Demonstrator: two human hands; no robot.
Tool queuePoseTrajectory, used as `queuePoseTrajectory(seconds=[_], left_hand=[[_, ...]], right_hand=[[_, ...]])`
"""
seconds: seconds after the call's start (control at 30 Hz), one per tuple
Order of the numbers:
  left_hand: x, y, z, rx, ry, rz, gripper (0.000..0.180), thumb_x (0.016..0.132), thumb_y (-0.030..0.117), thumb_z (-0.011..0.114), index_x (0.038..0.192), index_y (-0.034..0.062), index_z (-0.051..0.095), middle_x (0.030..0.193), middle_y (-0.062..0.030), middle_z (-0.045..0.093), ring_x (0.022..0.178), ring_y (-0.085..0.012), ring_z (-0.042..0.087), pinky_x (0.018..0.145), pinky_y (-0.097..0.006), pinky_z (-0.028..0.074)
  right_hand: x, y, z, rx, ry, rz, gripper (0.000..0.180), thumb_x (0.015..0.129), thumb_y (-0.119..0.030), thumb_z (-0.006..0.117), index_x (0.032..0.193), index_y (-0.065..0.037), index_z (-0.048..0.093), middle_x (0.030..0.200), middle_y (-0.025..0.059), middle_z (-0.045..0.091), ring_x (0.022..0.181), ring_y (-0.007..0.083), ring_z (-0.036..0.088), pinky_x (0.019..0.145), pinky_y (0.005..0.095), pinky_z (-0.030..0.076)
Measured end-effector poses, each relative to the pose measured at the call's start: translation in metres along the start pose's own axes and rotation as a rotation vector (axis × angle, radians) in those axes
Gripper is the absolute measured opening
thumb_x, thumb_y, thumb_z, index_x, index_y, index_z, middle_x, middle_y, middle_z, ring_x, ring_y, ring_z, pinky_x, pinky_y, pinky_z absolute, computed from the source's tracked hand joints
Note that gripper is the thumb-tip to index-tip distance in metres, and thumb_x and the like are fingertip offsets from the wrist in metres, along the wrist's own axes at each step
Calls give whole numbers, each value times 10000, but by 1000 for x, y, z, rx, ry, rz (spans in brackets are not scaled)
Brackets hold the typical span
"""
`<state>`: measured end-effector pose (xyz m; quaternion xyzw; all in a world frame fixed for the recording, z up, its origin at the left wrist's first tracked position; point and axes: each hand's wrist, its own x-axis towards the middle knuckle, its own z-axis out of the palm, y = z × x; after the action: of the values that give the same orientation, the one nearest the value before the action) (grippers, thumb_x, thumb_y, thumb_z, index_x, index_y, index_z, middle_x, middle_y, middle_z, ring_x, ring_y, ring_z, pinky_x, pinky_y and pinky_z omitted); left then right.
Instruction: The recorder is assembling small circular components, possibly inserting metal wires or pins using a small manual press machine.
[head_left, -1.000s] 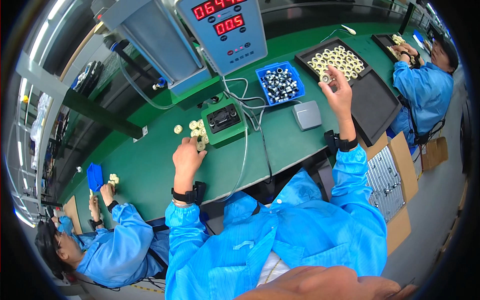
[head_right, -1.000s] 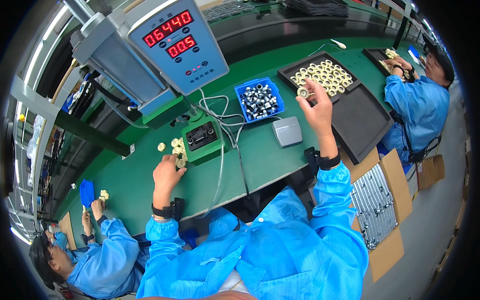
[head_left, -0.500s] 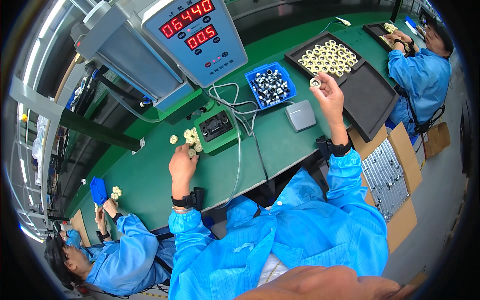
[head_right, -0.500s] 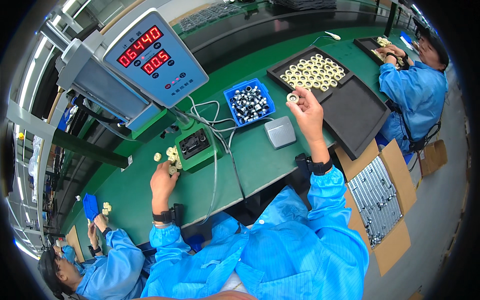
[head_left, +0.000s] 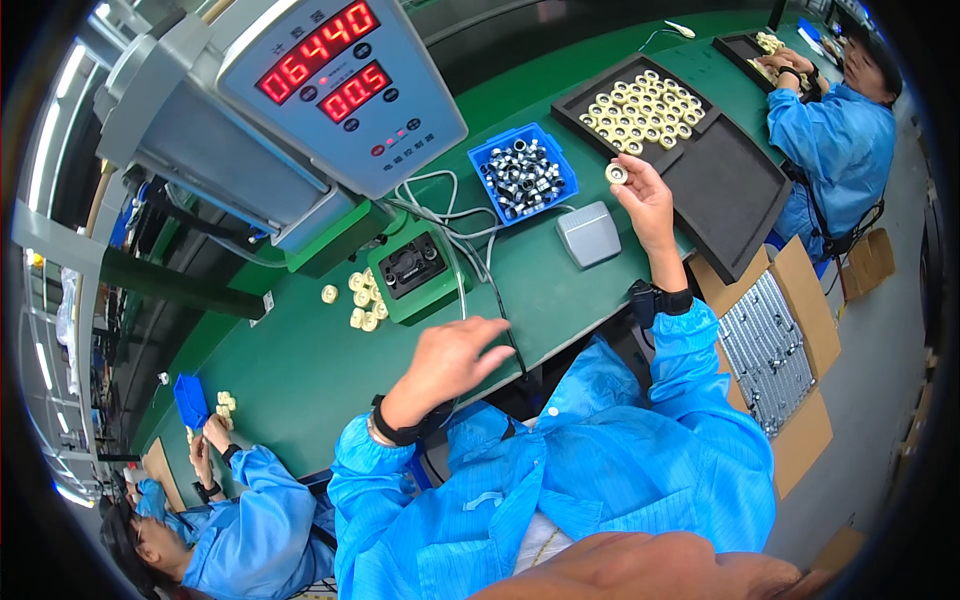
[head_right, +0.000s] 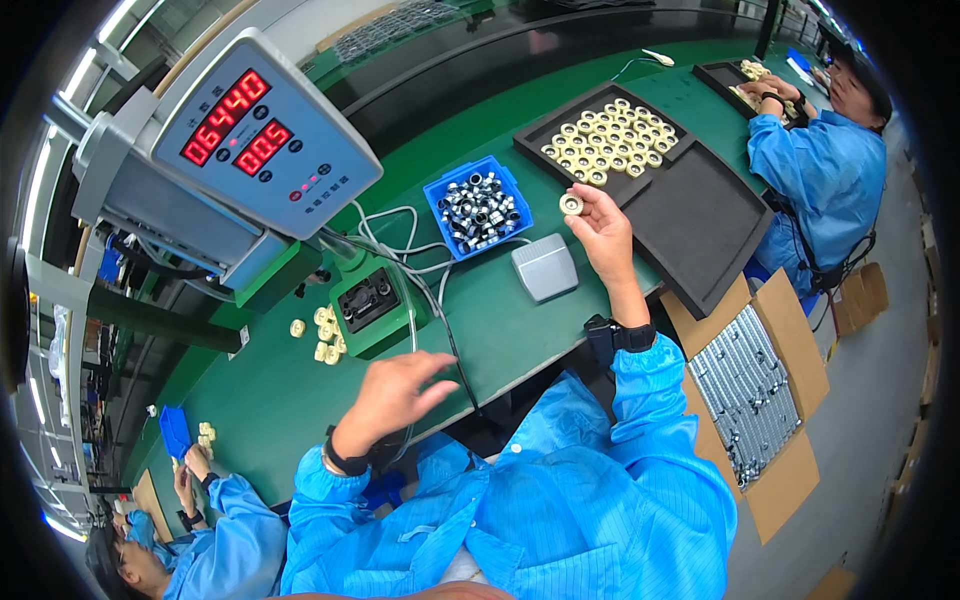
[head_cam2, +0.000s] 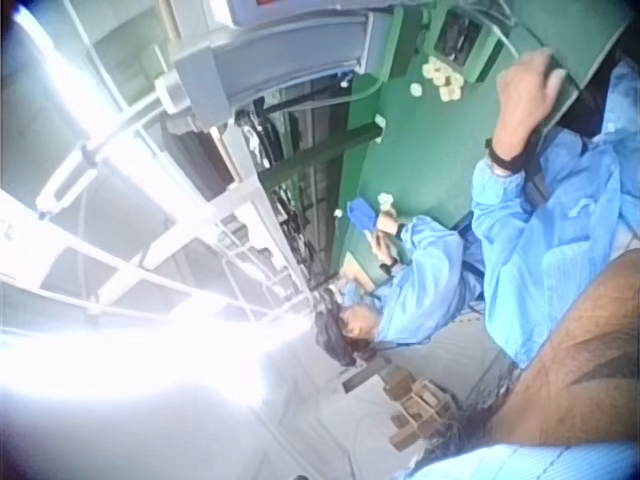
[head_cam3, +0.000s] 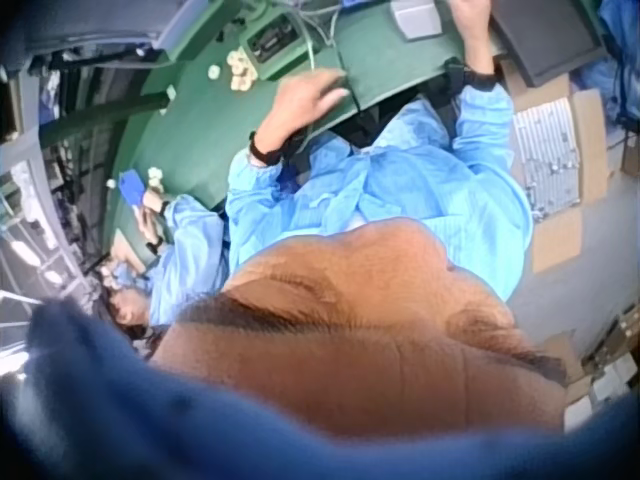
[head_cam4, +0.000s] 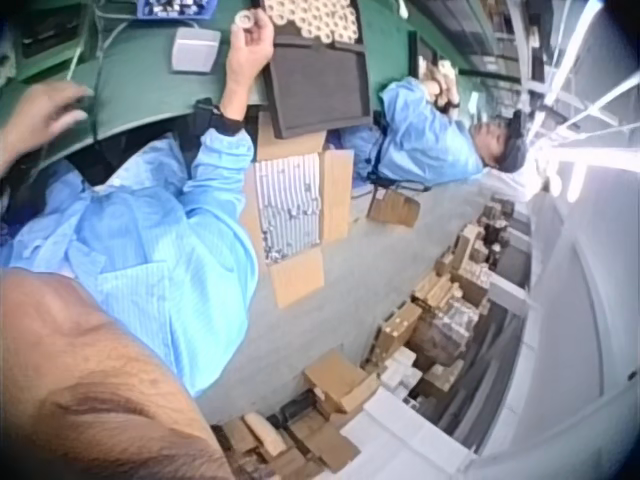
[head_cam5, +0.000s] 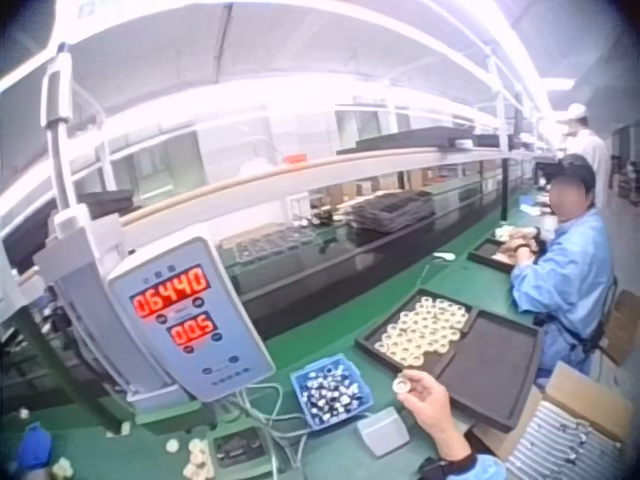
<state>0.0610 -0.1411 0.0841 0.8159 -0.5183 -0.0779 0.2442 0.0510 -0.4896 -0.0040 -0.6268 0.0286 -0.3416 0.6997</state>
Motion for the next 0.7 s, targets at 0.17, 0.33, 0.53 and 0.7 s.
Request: queuePoseTrajectory(seconds=[0.17, 0.33, 0.53, 0.7], left_hand=[[24, -8, 52, -323, -118, 120, 233, 831, 235, 635, 1012, 88, 636, 845, -102, 651, 738, -290, 628, 615, -384, 496], [31, -22, 62, -464, -204, 72, 201, 835, 185, 628, 1004, 77, 649, 810, -99, 640, 702, -270, 620, 600, -352, 480], [27, -19, 54, -423, -187, 109, 182, 827, 146, 636, 987, 62, 662, 751, -89, 604, 625, -225, 584, 556, -324, 452], [29, -18, 55, -418, -182, 107, 176, 823, 142, 640, 977, 62, 667, 744, -77, 607, 600, -194, 573, 531, -304, 444]], right_hand=[[2, 0, 1, 30, -8, 36, 455, 799, 81, 617, 1231, 25, 486, 1122, 95, 588, 1031, 159, 586, 878, 268, 490], [2, -3, -7, 124, 16, 88, 374, 797, 80, 615, 1149, 17, 507, 1120, 107, 594, 1038, 173, 592, 864, 299, 509], [5, -2, -3, 202, -28, 124, 400, 806, 56, 608, 1190, 13, 508, 1192, 139, 583, 971, 182, 617, 826, 304, 524], [5, -8, -5, 171, 23, 117, 445, 802, 52, 615, 1229, 13, 494, 1199, 138, 581, 970, 175, 614, 820, 297, 522]])
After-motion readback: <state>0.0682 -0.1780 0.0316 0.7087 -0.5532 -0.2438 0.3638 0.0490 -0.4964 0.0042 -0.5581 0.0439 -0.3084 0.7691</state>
